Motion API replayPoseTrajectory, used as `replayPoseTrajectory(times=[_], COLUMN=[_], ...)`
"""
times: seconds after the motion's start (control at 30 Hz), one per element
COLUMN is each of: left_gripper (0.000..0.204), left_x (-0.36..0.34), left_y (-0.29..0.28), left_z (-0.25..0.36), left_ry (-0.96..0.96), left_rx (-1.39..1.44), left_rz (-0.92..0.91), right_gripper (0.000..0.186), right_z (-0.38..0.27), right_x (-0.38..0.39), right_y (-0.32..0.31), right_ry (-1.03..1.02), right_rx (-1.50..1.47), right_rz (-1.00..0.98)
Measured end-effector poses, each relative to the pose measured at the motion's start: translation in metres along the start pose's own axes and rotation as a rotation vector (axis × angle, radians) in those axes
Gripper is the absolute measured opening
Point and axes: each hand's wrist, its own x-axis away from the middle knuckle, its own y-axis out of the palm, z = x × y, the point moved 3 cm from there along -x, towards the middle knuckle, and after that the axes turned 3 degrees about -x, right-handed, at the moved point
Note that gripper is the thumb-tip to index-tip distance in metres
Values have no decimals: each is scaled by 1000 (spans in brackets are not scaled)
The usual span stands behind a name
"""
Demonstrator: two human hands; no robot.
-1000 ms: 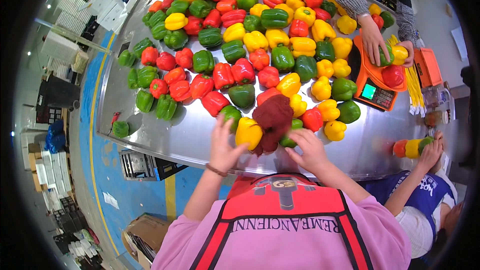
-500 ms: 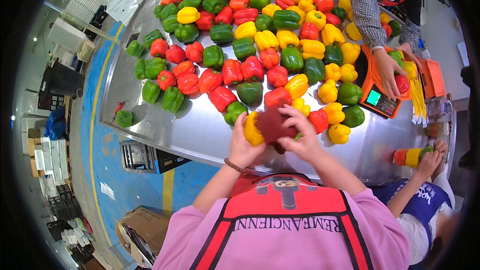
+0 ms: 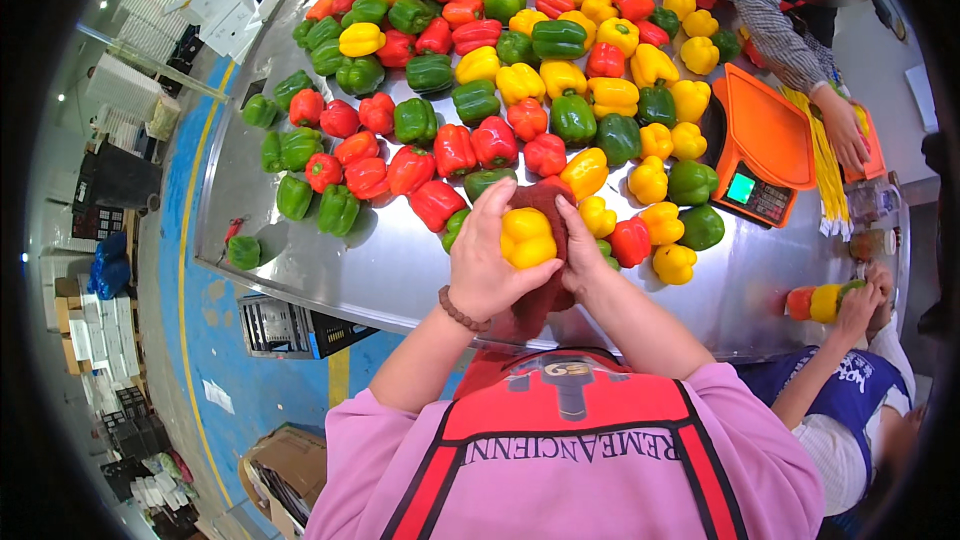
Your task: The person sorts bell peppers by color on a metal table, picking up red, yellow, and green peppers and placing them into separate piles. The person uses both hands to handle the peppers and occasionally wipes the table surface with a cloth.
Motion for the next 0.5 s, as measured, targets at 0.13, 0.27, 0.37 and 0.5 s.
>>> replayPoseTrajectory(times=[0.13, 0.27, 0.37, 0.5], left_gripper=[112, 105, 93, 82], left_x=[0, 28, 14, 4], left_y=[1, 28, 26, 21], left_z=[-3, -27, -36, -45], left_ry=[120, -101, -212, -455], left_rx=[285, 638, 484, 740], left_rz=[107, 84, 73, -38], right_gripper=[62, 53, 44, 49], right_z=[2, -4, -2, 2], right_x=[10, 4, 0, 14], right_y=[21, 15, 7, 25], right_ry=[76, 68, -279, -590], right_rx=[-103, -122, 39, 361], right_rz=[-67, -77, -9, -34])
